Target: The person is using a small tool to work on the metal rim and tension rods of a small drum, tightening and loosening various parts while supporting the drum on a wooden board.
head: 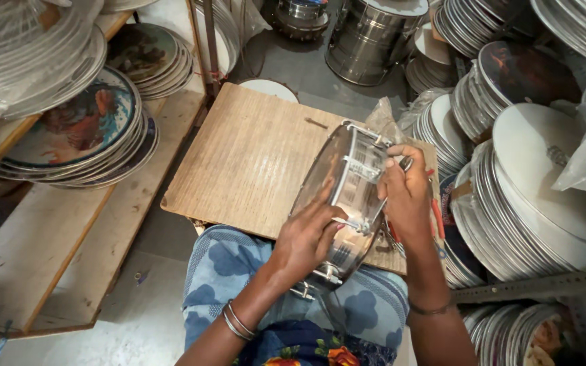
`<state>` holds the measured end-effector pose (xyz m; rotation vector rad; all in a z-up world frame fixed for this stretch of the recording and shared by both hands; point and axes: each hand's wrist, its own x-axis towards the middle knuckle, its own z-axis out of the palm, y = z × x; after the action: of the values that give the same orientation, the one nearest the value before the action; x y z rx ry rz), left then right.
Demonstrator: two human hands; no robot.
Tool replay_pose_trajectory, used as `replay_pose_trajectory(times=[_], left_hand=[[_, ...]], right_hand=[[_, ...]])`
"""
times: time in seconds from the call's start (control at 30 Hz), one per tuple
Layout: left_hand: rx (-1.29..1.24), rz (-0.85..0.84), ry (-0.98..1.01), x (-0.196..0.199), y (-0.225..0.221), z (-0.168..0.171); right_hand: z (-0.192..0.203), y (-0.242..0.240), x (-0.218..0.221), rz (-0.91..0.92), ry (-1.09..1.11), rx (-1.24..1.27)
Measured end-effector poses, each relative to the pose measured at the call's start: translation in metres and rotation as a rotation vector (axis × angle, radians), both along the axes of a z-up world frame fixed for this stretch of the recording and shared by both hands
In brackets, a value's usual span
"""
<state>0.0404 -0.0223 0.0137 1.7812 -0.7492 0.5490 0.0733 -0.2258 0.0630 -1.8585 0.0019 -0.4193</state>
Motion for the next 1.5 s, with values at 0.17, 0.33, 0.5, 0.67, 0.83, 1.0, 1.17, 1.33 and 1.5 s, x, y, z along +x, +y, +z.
replay_pose_trajectory(times=[0.17,0.33,0.5,0.67,0.83,1.0,1.17,1.33,1.5], left_hand=[[0.004,-0.009,0.015,-0.002,-0.003,0.002],[-0.016,0.038,0.048,0.0,-0.003,0.0],[-0.026,0.075,0.06,0.002,-0.003,0.0],[-0.01,0.037,0.1,0.001,-0.001,-0.001],[-0.016,0.024,0.004,-0.001,-0.004,-0.003],[0.004,0.03,-0.049,-0.002,-0.009,-0.001],[-0.024,0.055,0.04,0.001,-0.009,0.002],[-0.045,0.088,0.051,0.005,-0.008,0.003],[-0.027,0.095,0.099,0.004,-0.003,0.001]], right_hand=[[0.0,-0.004,-0.005,-0.009,-0.15,0.085],[-0.006,-0.005,-0.038,-0.147,-0.593,0.133],[-0.025,0.013,-0.049,0.007,-0.851,-0.435],[-0.027,0.016,-0.04,0.03,-0.708,-0.242],[-0.008,0.009,-0.003,-0.032,-0.367,0.035],[0.0,-0.004,0.009,0.067,-0.194,0.03],[-0.002,-0.01,-0.026,-0.14,-0.579,0.015],[-0.028,0.011,-0.042,-0.087,-0.75,-0.222],[-0.036,0.022,-0.033,-0.066,-0.843,-0.421]])
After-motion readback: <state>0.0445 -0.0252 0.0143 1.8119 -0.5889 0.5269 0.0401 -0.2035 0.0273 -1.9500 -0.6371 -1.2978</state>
